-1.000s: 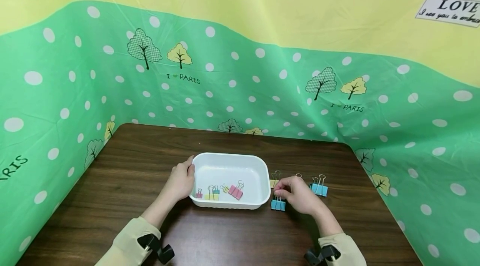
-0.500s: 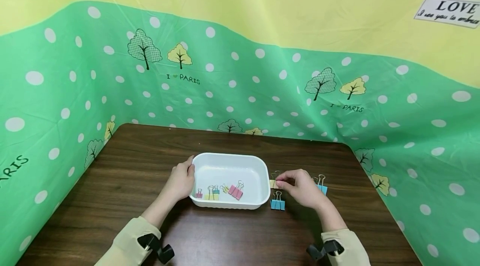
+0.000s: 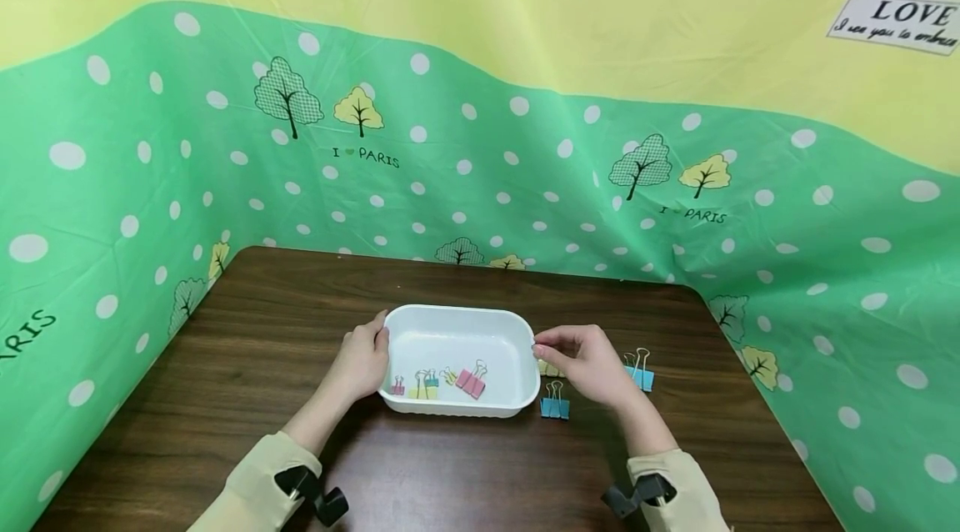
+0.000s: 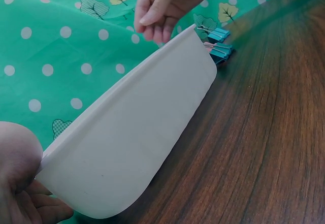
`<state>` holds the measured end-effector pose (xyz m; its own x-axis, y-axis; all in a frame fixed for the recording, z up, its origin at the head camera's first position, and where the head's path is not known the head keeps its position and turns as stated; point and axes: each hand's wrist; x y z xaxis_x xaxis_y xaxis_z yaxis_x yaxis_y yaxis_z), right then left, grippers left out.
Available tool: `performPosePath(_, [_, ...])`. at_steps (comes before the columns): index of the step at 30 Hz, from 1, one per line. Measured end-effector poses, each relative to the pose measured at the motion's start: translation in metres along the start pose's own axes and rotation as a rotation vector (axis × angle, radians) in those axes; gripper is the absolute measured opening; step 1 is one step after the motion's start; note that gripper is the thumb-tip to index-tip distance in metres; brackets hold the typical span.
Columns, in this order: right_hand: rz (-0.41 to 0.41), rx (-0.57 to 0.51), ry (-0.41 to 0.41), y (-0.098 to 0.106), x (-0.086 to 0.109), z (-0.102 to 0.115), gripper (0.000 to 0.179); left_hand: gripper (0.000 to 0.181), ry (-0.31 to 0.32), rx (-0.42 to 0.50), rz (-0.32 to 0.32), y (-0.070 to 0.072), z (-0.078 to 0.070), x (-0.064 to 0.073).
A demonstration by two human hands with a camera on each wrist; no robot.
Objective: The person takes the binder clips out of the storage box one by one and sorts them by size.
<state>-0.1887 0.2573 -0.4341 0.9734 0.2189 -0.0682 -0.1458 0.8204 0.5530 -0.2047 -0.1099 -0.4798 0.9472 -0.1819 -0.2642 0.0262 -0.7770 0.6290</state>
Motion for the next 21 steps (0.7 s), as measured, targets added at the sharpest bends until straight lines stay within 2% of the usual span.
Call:
performPosePath(6, [0.015, -0.045, -0.027, -0.017, -0.007, 0.012, 0.019, 0.047, 0.005, 0.001, 0.005, 0.000, 0.001, 0.000])
performPosePath(14, [0.004, 0.000, -0.060, -0.043, -0.019, 0.027, 0.013, 0.048, 0.015, 0.003, 0.016, 0.001, 0.000, 0.000])
performPosePath(21, [-0.040, 0.010, -0.070, -0.068, -0.026, 0.026, 0.012, 0.048, 0.017, 0.010, 0.022, 0.000, -0.002, 0.000])
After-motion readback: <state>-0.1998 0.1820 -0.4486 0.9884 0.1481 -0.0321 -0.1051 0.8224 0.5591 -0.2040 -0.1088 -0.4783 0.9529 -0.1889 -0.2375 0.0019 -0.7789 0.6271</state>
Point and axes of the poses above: each hand's wrist, its own x-axis away from the middle knuckle, its own y-axis out of the back of the hand, z = x × y, and after that the axes turned 11 degrees about -y, right-handed
